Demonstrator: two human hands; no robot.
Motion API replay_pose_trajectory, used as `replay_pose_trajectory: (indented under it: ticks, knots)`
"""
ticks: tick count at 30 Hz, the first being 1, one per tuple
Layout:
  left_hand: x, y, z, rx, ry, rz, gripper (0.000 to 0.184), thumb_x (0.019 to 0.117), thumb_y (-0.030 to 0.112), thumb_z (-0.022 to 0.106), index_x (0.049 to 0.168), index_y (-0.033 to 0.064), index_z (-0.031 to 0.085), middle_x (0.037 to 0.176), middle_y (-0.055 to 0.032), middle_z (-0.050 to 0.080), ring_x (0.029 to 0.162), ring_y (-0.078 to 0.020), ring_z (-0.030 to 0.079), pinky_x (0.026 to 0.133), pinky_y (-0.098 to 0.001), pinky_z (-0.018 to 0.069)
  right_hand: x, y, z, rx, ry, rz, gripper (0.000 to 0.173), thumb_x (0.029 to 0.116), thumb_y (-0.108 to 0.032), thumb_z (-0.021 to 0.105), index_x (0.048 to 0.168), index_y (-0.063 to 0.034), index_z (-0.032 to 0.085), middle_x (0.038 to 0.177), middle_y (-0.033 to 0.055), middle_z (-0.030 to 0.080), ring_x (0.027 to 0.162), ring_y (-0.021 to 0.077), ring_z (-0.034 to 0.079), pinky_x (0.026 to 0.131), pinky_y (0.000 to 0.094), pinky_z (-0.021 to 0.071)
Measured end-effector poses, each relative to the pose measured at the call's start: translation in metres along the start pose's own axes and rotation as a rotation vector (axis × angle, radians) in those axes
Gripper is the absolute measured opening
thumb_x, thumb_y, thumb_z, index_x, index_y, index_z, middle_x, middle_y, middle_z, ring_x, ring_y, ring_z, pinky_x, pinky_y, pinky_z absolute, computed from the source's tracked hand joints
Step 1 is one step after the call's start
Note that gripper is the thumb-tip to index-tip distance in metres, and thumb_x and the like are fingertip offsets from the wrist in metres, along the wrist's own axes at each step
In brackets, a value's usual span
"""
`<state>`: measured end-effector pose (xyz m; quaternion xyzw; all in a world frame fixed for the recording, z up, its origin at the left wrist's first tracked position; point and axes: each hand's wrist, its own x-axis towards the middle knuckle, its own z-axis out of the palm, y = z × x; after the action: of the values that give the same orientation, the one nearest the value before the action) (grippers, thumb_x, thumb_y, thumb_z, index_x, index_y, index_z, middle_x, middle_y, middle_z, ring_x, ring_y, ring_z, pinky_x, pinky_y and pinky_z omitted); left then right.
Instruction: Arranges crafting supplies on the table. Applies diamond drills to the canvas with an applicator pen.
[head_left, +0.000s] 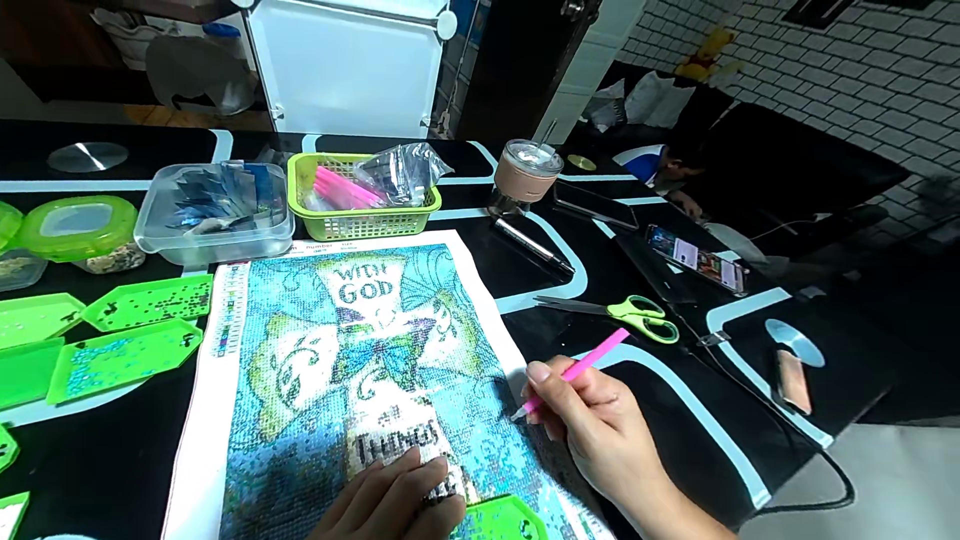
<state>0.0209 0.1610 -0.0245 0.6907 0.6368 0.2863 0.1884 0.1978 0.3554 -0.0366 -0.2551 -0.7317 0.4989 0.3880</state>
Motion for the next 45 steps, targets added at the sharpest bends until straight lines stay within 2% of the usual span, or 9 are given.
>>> replay_pose_trajectory:
  ticks: [6, 15, 26, 28, 31, 33, 35, 39, 45]
  knots:
    - [-0.001, 0.000, 0.000, -0.003, -0.002, -0.005, 0.043, 0.0918, 0.039, 0.074, 0.123, 0.0093, 0.073, 0.136, -0.0147, 0.067, 0.132, -0.0374, 0.058, 0.111, -0.0510, 0.0446, -0.008, 0.011, 0.003, -0.049, -0.035, -0.109, 0.027, 0.1065, -0.017, 0.053, 0.084, -0.0091, 0.066, 0.073, -0.0066, 0.065, 0.064, -0.0038, 0.060, 0.057, 0.0120, 0.0501]
    - [-0.002, -0.001, 0.000, -0.001, 0.004, 0.000, 0.043, 0.0921, 0.040, 0.074, 0.123, 0.0094, 0.073, 0.136, -0.0151, 0.067, 0.132, -0.0369, 0.059, 0.111, -0.0501, 0.0447, -0.008, 0.012, 0.004, -0.089, -0.050, -0.140, 0.029, 0.1067, -0.017, 0.053, 0.083, -0.0071, 0.066, 0.072, -0.0050, 0.064, 0.063, -0.0032, 0.059, 0.056, 0.0121, 0.0487]
    - [-0.001, -0.001, 0.000, 0.002, 0.001, 0.005, 0.043, 0.0932, 0.040, 0.072, 0.124, 0.0095, 0.073, 0.137, -0.0151, 0.066, 0.132, -0.0366, 0.058, 0.111, -0.0495, 0.0447, -0.009, 0.012, 0.002, -0.292, -0.106, -0.242, 0.033, 0.1083, -0.022, 0.052, 0.083, -0.0048, 0.063, 0.069, -0.0015, 0.060, 0.063, -0.0022, 0.056, 0.058, 0.0129, 0.0461]
    - [-0.001, -0.001, 0.000, 0.011, 0.005, 0.006, 0.043, 0.0935, 0.041, 0.072, 0.124, 0.0098, 0.073, 0.137, -0.0145, 0.067, 0.132, -0.0363, 0.058, 0.110, -0.0492, 0.0453, -0.007, 0.009, 0.000, -0.245, -0.114, -0.177, 0.031, 0.1076, -0.022, 0.053, 0.083, -0.0059, 0.065, 0.070, -0.0035, 0.062, 0.063, -0.0034, 0.058, 0.058, 0.0119, 0.0475]
    - [-0.002, -0.001, 0.001, 0.018, 0.010, 0.005, 0.043, 0.0932, 0.041, 0.072, 0.123, 0.0100, 0.073, 0.137, -0.0136, 0.067, 0.133, -0.0358, 0.058, 0.110, -0.0493, 0.0455, -0.006, 0.003, -0.002, -0.037, -0.085, 0.010, 0.027, 0.1055, -0.020, 0.056, 0.084, -0.0113, 0.070, 0.075, -0.0067, 0.069, 0.065, -0.0023, 0.063, 0.059, 0.0138, 0.0523]
    - [-0.002, -0.002, 0.001, 0.016, 0.018, 0.008, 0.043, 0.0925, 0.040, 0.073, 0.123, 0.0103, 0.073, 0.137, -0.0135, 0.067, 0.132, -0.0357, 0.058, 0.110, -0.0492, 0.0457, -0.011, -0.002, 0.003, 0.049, -0.096, 0.008, 0.026, 0.1064, -0.020, 0.054, 0.086, -0.0121, 0.069, 0.077, -0.0072, 0.070, 0.066, -0.0029, 0.063, 0.059, 0.0136, 0.0526]
    - [-0.002, -0.001, 0.002, 0.018, 0.027, 0.010, 0.042, 0.0919, 0.040, 0.074, 0.122, 0.0108, 0.073, 0.136, -0.0132, 0.067, 0.132, -0.0354, 0.059, 0.109, -0.0491, 0.0464, -0.020, -0.007, 0.012, 0.085, -0.178, -0.054, 0.027, 0.1080, -0.021, 0.054, 0.088, -0.0092, 0.067, 0.076, -0.0059, 0.068, 0.067, -0.0039, 0.062, 0.061, 0.0136, 0.0521]
    - [-0.002, -0.001, 0.004, 0.014, 0.055, 0.007, 0.041, 0.0910, 0.039, 0.075, 0.122, 0.0113, 0.074, 0.135, -0.0127, 0.068, 0.131, -0.0348, 0.060, 0.109, -0.0488, 0.0471, -0.033, -0.009, 0.023, -0.030, -0.286, -0.187, 0.031, 0.1081, -0.017, 0.053, 0.085, 0.0008, 0.061, 0.070, 0.0063, 0.062, 0.065, 0.0031, 0.061, 0.061, 0.0170, 0.0506]
    - [-0.003, -0.001, 0.005, 0.022, 0.063, 0.015, 0.040, 0.0916, 0.039, 0.074, 0.121, 0.0117, 0.074, 0.134, -0.0128, 0.069, 0.131, -0.0348, 0.060, 0.109, -0.0487, 0.0472, -0.035, -0.007, 0.024, -0.067, -0.254, -0.225, 0.031, 0.1084, -0.018, 0.052, 0.086, 0.0006, 0.062, 0.070, 0.0065, 0.062, 0.066, 0.0025, 0.061, 0.062, 0.0157, 0.0508]
